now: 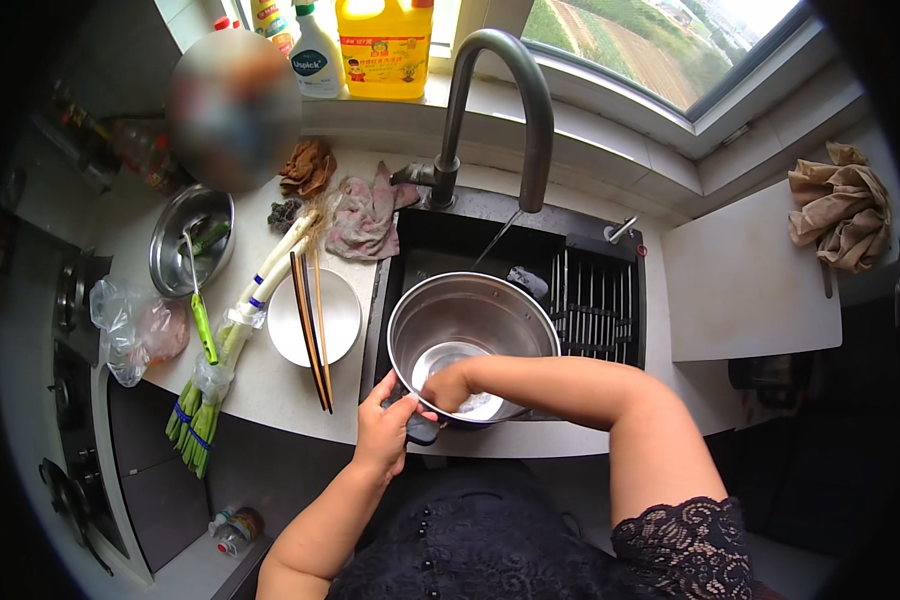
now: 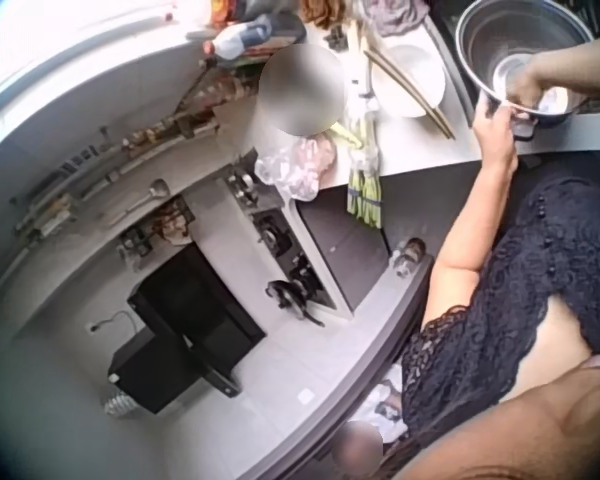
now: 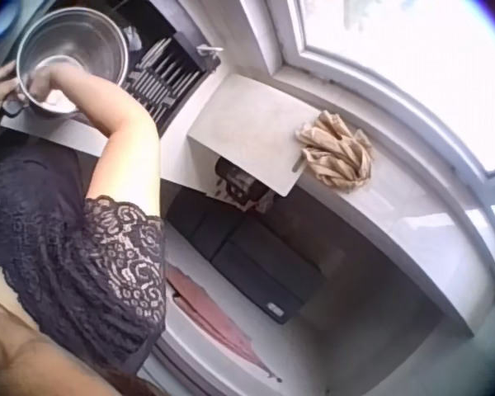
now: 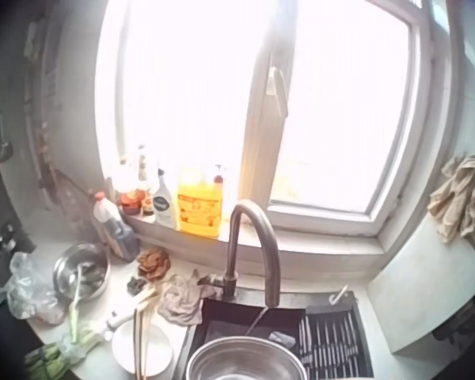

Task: The person washes a metal pot in the kitchen sink using a sponge and running water. They scrub the interior and exterior surfaces, rinse the pot, and place it on the stovetop. The person then opens a drawer and retrieves a white bowl.

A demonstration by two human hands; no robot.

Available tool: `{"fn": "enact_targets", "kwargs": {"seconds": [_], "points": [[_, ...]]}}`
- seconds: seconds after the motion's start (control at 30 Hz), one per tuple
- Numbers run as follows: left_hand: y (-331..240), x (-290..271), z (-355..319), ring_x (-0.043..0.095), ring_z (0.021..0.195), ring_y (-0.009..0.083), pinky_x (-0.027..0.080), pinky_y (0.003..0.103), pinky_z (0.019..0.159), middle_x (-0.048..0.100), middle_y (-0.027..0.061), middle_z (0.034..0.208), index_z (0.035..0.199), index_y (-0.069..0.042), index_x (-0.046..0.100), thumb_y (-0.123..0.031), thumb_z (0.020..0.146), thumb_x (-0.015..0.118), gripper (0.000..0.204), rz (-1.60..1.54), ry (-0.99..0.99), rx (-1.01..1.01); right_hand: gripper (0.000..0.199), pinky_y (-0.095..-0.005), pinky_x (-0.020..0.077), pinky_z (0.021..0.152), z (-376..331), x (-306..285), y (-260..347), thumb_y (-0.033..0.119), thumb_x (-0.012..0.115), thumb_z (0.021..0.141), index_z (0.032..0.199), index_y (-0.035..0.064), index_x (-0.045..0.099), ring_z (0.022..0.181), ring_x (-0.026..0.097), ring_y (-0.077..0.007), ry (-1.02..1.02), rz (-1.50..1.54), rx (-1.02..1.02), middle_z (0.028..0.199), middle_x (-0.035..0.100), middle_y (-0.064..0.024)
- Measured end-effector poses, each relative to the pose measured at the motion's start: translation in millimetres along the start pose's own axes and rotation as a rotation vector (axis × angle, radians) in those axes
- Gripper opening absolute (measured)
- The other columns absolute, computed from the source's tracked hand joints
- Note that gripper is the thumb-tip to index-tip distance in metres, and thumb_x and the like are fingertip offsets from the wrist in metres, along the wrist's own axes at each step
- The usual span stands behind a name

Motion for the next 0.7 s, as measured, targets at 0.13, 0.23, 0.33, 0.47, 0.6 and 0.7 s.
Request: {"fn": "enact_targets", "kwargs": {"seconds": [0.13, 0.23, 0.33, 0.47, 0.6, 0.7], "points": [[-3, 2, -3, 0.06, 0.066, 0.0143, 0.053, 0.028, 0.063, 0.06, 0.0089, 0.081, 0.129, 0.003, 0.047, 0.005, 0.084, 0.05, 0.045, 0.054, 0.022, -0.018, 0.021, -0.0307, 0.0516, 0.062, -9, -76, -20, 0.012, 0.066, 0.075, 0.089, -0.0031, 0.061, 0.067, 0.061, -0.0269, -0.505, 1.088, 0.03, 0.08, 0.062, -0.0153], [-6, 4, -4, 0.061, 0.064, 0.0158, 0.055, 0.032, 0.064, 0.059, 0.0087, 0.074, 0.126, 0.005, 0.047, 0.002, 0.087, 0.047, 0.039, 0.056, 0.072, 0.029, 0.024, -0.0393, 0.0538, 0.067, -49, -106, -67, 0.012, 0.059, 0.075, 0.094, -0.0023, 0.056, 0.073, 0.059, -0.0317, -1.034, 1.715, 0.144, 0.086, 0.055, -0.0175], [-2, 6, -5, 0.06, 0.064, 0.0162, 0.055, 0.034, 0.065, 0.06, 0.0098, 0.076, 0.123, 0.006, 0.048, 0.002, 0.087, 0.046, 0.037, 0.039, 0.086, -0.001, 0.02, -0.0489, 0.0488, 0.07, -51, -88, -124, 0.011, 0.055, 0.068, 0.086, 0.0033, 0.051, 0.085, 0.053, -0.0356, -1.335, 2.128, 0.174, 0.095, 0.048, -0.0179], [-3, 4, -2, 0.062, 0.062, 0.0168, 0.056, 0.033, 0.063, 0.06, 0.0104, 0.076, 0.127, 0.006, 0.046, 0.004, 0.085, 0.047, 0.042, 0.077, 0.073, 0.014, 0.008, -0.0301, 0.038, 0.047, -26, -90, -91, 0.006, 0.057, 0.066, 0.071, 0.0067, 0.051, 0.06, 0.046, -0.0201, -1.233, 1.705, 0.15, 0.071, 0.045, -0.0074], [-2, -2, 0, 0.063, 0.064, 0.0164, 0.055, 0.03, 0.063, 0.06, 0.0096, 0.077, 0.128, 0.006, 0.046, 0.005, 0.085, 0.049, 0.043, 0.07, 0.066, 0.023, 0.021, -0.0294, 0.042, 0.049, -25, -83, 8, -0.005, 0.055, 0.068, 0.086, 0.0053, 0.052, 0.059, 0.049, -0.0163, -0.833, 1.401, -0.072, 0.068, 0.045, -0.0049], [0, -4, -4, 0.063, 0.064, 0.0162, 0.054, 0.029, 0.063, 0.06, 0.0093, 0.077, 0.128, 0.006, 0.046, 0.005, 0.085, 0.049, 0.043, 0.063, 0.066, 0.002, 0.02, -0.0284, 0.0402, 0.051, -24, -91, 2, -0.005, 0.054, 0.069, 0.086, 0.0057, 0.053, 0.062, 0.048, -0.0158, -0.938, 1.448, 0.031, 0.069, 0.046, -0.0045]]}}
Point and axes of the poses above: each hand's wrist, its own z-axis towards the middle knuckle, its own x-axis out of the palm, y = z × x, the point moved 7 cm from there along z, towards the middle knuckle
